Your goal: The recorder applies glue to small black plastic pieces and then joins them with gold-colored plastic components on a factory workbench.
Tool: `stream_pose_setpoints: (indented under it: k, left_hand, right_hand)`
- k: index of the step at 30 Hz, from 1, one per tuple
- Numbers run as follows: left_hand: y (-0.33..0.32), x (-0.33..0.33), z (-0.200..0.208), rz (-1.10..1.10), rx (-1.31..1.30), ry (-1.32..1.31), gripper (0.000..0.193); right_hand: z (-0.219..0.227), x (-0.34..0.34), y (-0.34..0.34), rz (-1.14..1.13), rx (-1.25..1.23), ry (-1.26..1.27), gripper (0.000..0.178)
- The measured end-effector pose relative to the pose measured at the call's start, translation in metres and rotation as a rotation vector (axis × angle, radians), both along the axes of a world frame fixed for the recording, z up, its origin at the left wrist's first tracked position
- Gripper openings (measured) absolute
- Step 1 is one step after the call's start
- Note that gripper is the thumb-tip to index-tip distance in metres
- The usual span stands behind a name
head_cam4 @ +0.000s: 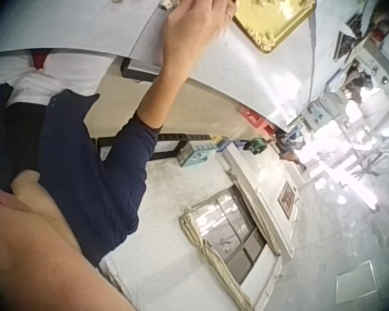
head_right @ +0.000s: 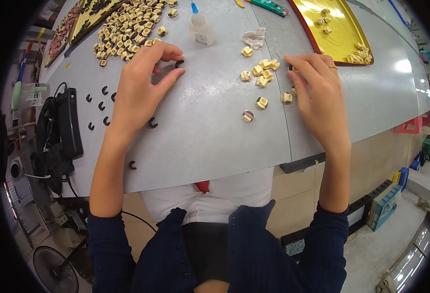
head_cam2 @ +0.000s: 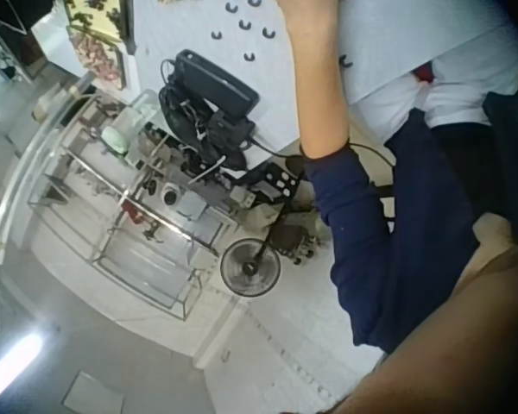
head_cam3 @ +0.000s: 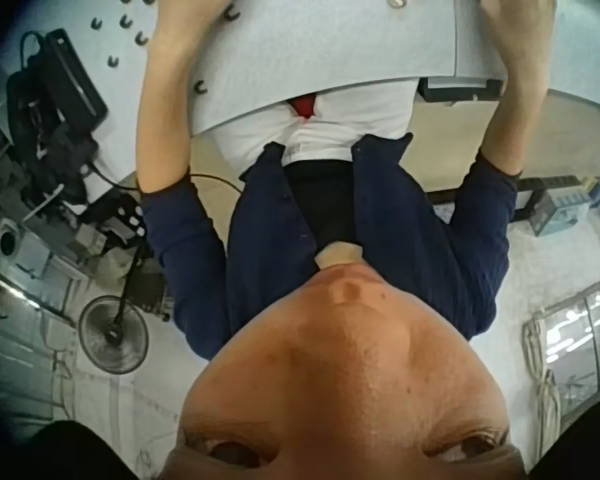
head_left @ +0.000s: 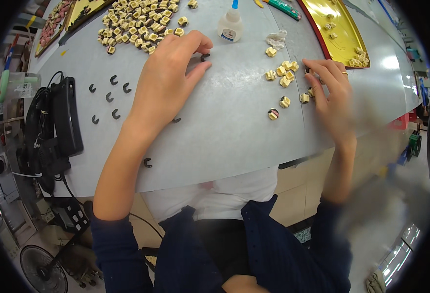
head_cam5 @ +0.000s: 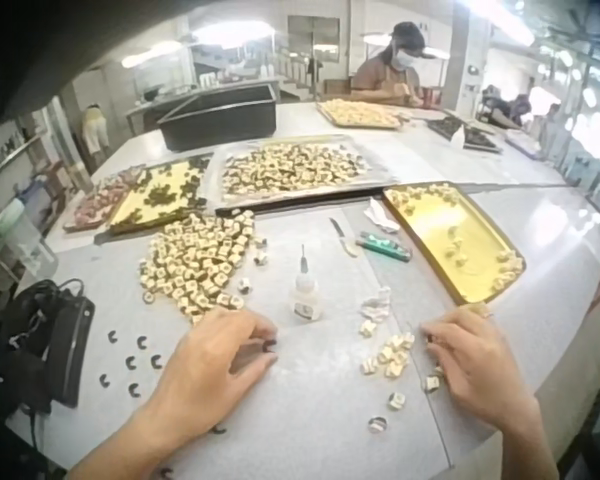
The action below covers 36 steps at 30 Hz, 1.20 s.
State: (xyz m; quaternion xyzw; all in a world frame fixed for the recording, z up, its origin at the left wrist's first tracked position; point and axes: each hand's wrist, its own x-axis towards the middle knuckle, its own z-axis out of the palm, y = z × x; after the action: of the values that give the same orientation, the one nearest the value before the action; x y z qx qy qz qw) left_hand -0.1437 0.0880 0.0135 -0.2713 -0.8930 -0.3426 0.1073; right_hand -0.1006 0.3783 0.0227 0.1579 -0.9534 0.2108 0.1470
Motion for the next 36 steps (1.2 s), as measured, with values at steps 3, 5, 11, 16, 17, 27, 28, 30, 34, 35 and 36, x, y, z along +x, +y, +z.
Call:
stream_pose_setpoints:
  k: [3,5,11,16,17,27,28,30,34,35,36]
  left_hand:
    - [0.001,0.002,0.001,0.02,-0.02,0.012,0.027]
    - [0.001,0.002,0.001,0.014,0.005,0.028,0.028]
    - [0.0,0.007,0.004,-0.024,0.055,0.055,0.027]
    - [-0.001,0.008,0.004,-0.047,0.091,0.06,0.027]
    - [-0.002,0.008,0.005,-0.054,0.095,0.063,0.028]
    - [0.003,0.011,0.006,-0.078,0.231,0.041,0.029]
    - [0.003,0.011,0.006,-0.08,0.232,0.043,0.029]
    - [0.003,0.013,0.007,-0.087,0.221,0.021,0.029]
    - [0.005,0.016,0.009,-0.105,0.242,0.025,0.03]
    - [0.005,0.018,0.011,-0.104,0.24,0.016,0.03]
    - [0.009,0.018,0.01,-0.118,0.256,0.009,0.031]
  right_hand:
    - [0.002,-0.002,-0.001,0.028,0.027,0.03,0.028]
    - [0.004,-0.004,-0.003,0.05,0.043,0.063,0.03]
    - [0.009,-0.01,-0.009,0.064,0.027,-0.031,0.033]
    - [0.005,-0.009,-0.004,0.035,-0.218,-0.073,0.034]
    - [0.007,-0.008,-0.004,0.031,-0.213,-0.074,0.034]
    - [0.01,-0.014,-0.008,0.129,0.013,0.113,0.028]
    - [0.011,-0.015,-0.012,0.162,0.047,0.125,0.027]
    - [0.006,-0.018,-0.013,0.165,0.026,0.06,0.026]
    - [0.014,-0.018,-0.007,0.18,0.041,-0.039,0.025]
    - [0.017,-0.016,-0.008,0.169,0.056,-0.034,0.025]
    - [0.02,-0.012,-0.006,0.124,-0.053,-0.033,0.024]
